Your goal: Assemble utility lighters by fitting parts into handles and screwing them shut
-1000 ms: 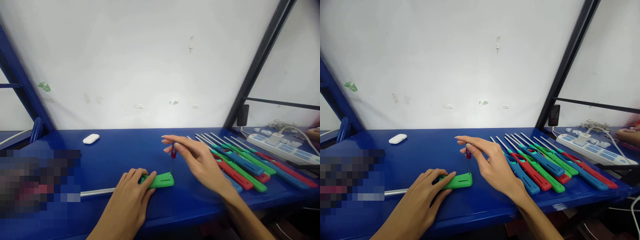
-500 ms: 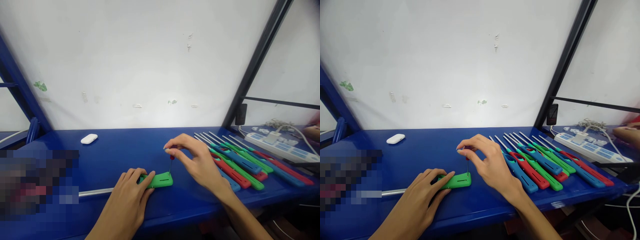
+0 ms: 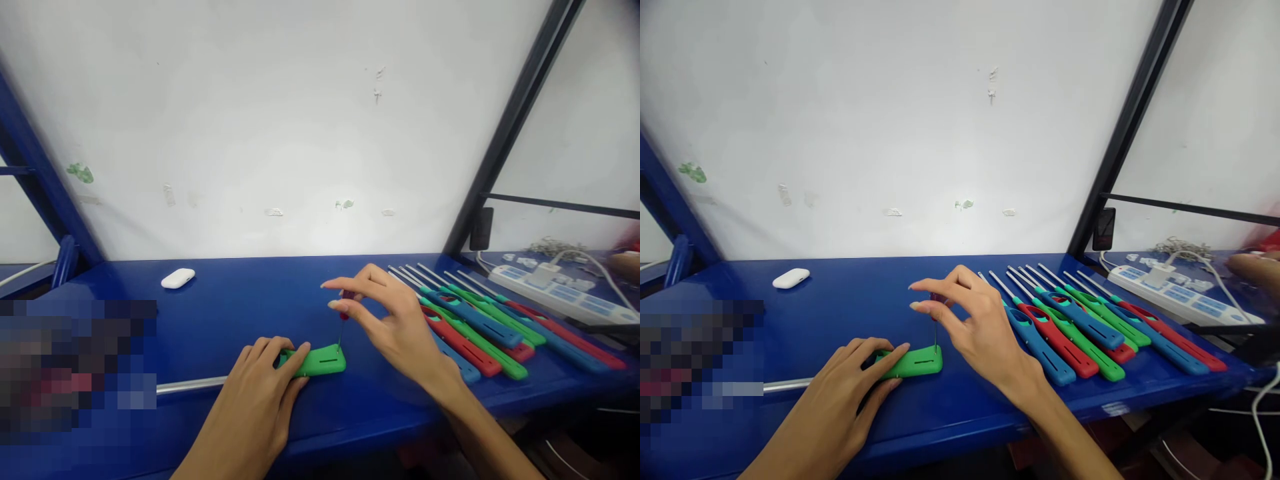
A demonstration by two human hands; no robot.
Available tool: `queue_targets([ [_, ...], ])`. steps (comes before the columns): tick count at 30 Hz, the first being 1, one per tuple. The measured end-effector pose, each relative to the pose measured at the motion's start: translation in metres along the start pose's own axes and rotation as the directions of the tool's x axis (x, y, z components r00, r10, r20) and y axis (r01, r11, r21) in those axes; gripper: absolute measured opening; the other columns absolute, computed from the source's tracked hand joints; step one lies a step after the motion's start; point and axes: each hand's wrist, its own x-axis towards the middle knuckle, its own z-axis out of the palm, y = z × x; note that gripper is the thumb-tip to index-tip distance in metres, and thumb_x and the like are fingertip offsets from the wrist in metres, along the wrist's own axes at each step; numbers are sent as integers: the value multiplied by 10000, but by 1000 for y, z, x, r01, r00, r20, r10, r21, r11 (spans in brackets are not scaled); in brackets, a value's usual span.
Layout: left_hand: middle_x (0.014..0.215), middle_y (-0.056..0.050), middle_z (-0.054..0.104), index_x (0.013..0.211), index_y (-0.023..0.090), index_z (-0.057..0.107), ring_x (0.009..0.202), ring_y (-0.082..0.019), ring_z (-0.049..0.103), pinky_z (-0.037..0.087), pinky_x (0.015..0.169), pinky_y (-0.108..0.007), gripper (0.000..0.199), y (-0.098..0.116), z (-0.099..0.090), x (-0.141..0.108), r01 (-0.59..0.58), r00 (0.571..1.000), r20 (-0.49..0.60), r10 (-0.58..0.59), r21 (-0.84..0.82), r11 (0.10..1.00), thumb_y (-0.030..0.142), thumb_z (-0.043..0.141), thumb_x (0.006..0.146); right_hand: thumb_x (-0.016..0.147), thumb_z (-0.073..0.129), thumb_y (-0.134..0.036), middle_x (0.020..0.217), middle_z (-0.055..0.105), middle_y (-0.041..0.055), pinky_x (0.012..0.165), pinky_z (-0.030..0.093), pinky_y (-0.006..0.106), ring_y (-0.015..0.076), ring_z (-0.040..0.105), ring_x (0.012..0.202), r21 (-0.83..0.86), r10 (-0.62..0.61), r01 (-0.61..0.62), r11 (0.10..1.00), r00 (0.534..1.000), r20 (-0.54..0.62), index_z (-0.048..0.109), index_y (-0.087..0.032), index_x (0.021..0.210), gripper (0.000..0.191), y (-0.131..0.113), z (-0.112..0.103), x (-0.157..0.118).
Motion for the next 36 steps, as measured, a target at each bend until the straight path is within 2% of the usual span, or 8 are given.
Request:
queue_targets([
  [4,1180,-88,685,1422,253,649,1021,-275,647,559,882,-473,372,-1,0,0,-5,1000,-7,5,2,1000,184,513,1083,1135,491,-240,1133,739,25,878,562,336,176,694,969,99,-14,0,995,989,147,691,-351,1424,369,1,-6,0],
  [9,1181,-91,690,1400,251,668,1025,-289,656,563,875,-491,369,-2,1,0,-3,1000,0,3,11,1000,170,520,1072,1049,683,-311,861,624,6,714,547,313,177,619,766,-64,14,-12,998,999,33,798,-346,1246,230,2,-10,0],
  [13,1172,-97,699,1397,236,675,1020,-293,667,569,868,-490,370,-1,1,1,-10,1000,-6,11,21,1000,167,528,1064,1119,525,-245,1145,706,45,903,554,353,199,678,1007,4,6,-6,1000,989,148,708,-353,1403,355,1,-15,1],
  [15,1166,-96,704,1397,232,677,1015,-286,670,571,866,-473,370,-1,0,1,-14,1000,-14,14,27,1000,167,532,1062,1121,504,-208,1113,737,31,913,554,367,199,689,995,44,-21,12,999,981,193,697,-365,1413,383,2,-18,1],
  [19,1166,-90,707,1395,244,675,1011,-279,668,570,865,-462,364,-2,1,1,-15,1000,-13,15,31,999,184,525,1069,1059,669,-295,908,719,21,789,567,356,203,671,832,-56,-40,43,997,997,68,802,-349,1221,217,5,-16,1],
  [24,1173,-91,701,1396,257,671,1016,-286,664,565,864,-473,366,-3,2,0,-9,1000,-19,9,25,1000,186,522,1069,1109,537,-204,1231,751,37,918,578,365,211,711,1074,41,-69,65,997,991,117,742,-348,1339,340,5,-14,1],
  [29,1187,-93,698,1422,243,655,1026,-281,661,569,875,-477,373,-3,1,1,-6,1000,1,6,10,1000,188,519,1078,988,774,-256,804,729,-8,749,574,342,179,681,734,-26,-133,132,991,991,-16,823,-299,1070,104,1,-13,0],
  [36,1176,-93,713,1408,250,673,1019,-283,674,573,870,-461,373,-2,1,1,-11,1000,-15,11,42,999,195,535,1066,1091,585,-233,1097,810,22,884,602,371,215,756,985,55,-62,60,997,997,46,784,-316,1217,250,1,-18,-1],
])
